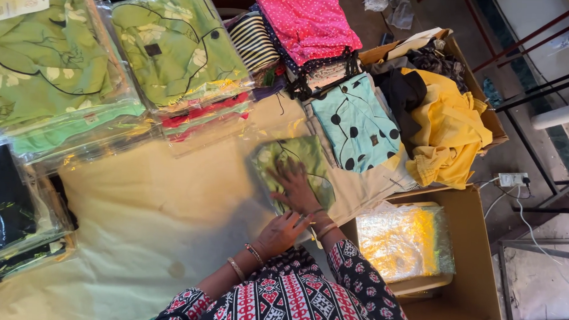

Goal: The person places folded clothes into clear plastic bags on a table. They handle several items, including a black garment and green patterned shirts, placing each into a bag and smoothing the contents.

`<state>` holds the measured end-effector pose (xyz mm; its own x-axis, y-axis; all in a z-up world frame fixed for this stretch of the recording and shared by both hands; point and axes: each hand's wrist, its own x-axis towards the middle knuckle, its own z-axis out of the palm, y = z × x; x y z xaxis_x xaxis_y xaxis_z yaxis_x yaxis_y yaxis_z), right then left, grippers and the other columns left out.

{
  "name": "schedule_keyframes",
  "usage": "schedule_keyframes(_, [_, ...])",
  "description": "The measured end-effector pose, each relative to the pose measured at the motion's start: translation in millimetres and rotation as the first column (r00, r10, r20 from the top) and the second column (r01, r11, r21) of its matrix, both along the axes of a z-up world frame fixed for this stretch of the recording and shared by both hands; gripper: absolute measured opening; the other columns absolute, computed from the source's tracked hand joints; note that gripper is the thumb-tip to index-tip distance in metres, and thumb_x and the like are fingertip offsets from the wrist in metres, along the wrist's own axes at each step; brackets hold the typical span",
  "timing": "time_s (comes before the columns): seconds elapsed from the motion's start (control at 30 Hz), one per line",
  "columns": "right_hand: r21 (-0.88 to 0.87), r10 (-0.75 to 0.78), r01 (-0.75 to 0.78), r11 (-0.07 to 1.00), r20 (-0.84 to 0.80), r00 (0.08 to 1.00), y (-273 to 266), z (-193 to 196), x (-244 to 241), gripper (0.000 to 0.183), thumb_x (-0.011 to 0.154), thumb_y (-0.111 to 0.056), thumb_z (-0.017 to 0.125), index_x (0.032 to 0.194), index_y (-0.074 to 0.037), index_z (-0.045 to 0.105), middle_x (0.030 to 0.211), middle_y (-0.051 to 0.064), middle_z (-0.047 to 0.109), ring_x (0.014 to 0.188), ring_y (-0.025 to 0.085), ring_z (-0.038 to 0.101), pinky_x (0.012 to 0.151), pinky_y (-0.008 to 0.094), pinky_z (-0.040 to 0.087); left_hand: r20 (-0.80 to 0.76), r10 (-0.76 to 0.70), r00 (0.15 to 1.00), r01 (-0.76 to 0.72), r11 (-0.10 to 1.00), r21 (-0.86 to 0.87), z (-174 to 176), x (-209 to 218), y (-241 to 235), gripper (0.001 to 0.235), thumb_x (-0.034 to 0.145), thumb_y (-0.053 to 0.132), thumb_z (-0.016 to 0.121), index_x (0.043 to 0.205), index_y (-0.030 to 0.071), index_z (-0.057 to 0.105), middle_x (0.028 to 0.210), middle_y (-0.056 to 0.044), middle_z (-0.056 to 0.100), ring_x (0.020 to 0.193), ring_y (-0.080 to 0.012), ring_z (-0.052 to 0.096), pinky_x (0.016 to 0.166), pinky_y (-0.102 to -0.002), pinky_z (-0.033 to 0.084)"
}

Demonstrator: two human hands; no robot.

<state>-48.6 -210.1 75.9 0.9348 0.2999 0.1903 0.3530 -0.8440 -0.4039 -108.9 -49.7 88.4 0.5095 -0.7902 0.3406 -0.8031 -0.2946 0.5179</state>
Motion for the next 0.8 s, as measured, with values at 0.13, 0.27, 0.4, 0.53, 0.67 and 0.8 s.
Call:
schedule_keyframes(0.13, [-0.164,0.151,-0.147,0.975,0.011,0.988,-2.2,-30.5,-10.7,0.067,0.09,-0.055,0.062,0.152,-0.033,0.048,0.165,0.007,0.032,0.15,0.045,0.022,0.118,0.068,0.011,-0.041,-0.015,0.999,0.015,1.0,-0.002,1.1,-1.0,4.0,0.064,0.083,0.01,0.061,0.147,0.004,0.054,0.099,-0.013,0.057,0.092,-0.0286,0.06,0.077,-0.038,0.055])
schedule_keyframes(0.27, [-0.077,0.07,-0.069,0.995,0.016,0.997,5.9,-31.4,-11.2,0.056,0.095,-0.047,0.06,0.148,-0.031,0.054,0.16,0.004,0.042,0.152,0.043,0.025,0.121,0.064,0.01,-0.059,-0.062,0.996,0.059,0.997,-0.055,-11.9,-4.6,4.3,0.061,0.084,0.009,0.061,0.145,0.006,0.053,0.102,-0.012,0.058,0.096,-0.0287,0.061,0.079,-0.037,0.055])
schedule_keyframes(0.4, [0.003,-0.214,0.217,0.976,-0.164,0.963,20.6,-29.6,14.0,0.037,0.102,-0.037,0.056,0.137,-0.027,0.062,0.135,0.0,0.064,0.144,0.031,0.045,0.122,0.052,0.025,-0.114,-0.112,0.987,0.105,0.992,-0.069,13.1,-1.3,4.0,0.061,0.087,0.007,0.06,0.147,0.008,0.052,0.102,-0.011,0.058,0.097,-0.0286,0.061,0.08,-0.037,0.055])
schedule_keyframes(0.53, [-0.028,-0.28,0.278,0.96,-0.114,0.953,24.5,-46.2,43.5,0.032,0.1,-0.034,0.059,0.13,-0.025,0.064,0.122,0.002,0.067,0.13,0.026,0.056,0.113,0.045,0.038,-0.156,-0.12,0.98,0.116,0.993,-0.036,19.1,1.3,3.6,0.065,0.087,0.006,0.059,0.152,0.007,0.051,0.098,-0.012,0.058,0.093,-0.0292,0.061,0.077,-0.039,0.055])
schedule_keyframes(0.67, [0.255,-0.026,-0.02,0.967,0.174,0.984,33.4,-47.5,61.3,0.045,0.1,-0.029,0.062,0.139,-0.006,0.058,0.118,0.015,0.059,0.11,0.034,0.056,0.093,0.046,0.046,-0.143,-0.112,0.983,0.103,0.992,-0.073,7.9,0.3,0.4,0.056,0.091,0.007,0.057,0.147,0.008,0.052,0.108,-0.013,0.059,0.1,-0.0304,0.062,0.083,-0.039,0.056])
schedule_keyframes(0.8, [0.029,-0.037,0.033,0.999,0.16,0.986,33.2,-82.9,71.8,0.046,0.087,-0.035,0.071,0.121,-0.006,0.062,0.099,0.014,0.06,0.092,0.036,0.057,0.077,0.051,0.044,-0.109,-0.085,0.99,0.072,0.991,-0.117,26.5,4.8,3.0,0.056,0.09,0.005,0.056,0.146,0.007,0.053,0.127,-0.019,0.06,0.11,-0.0342,0.063,0.088,-0.04,0.057])
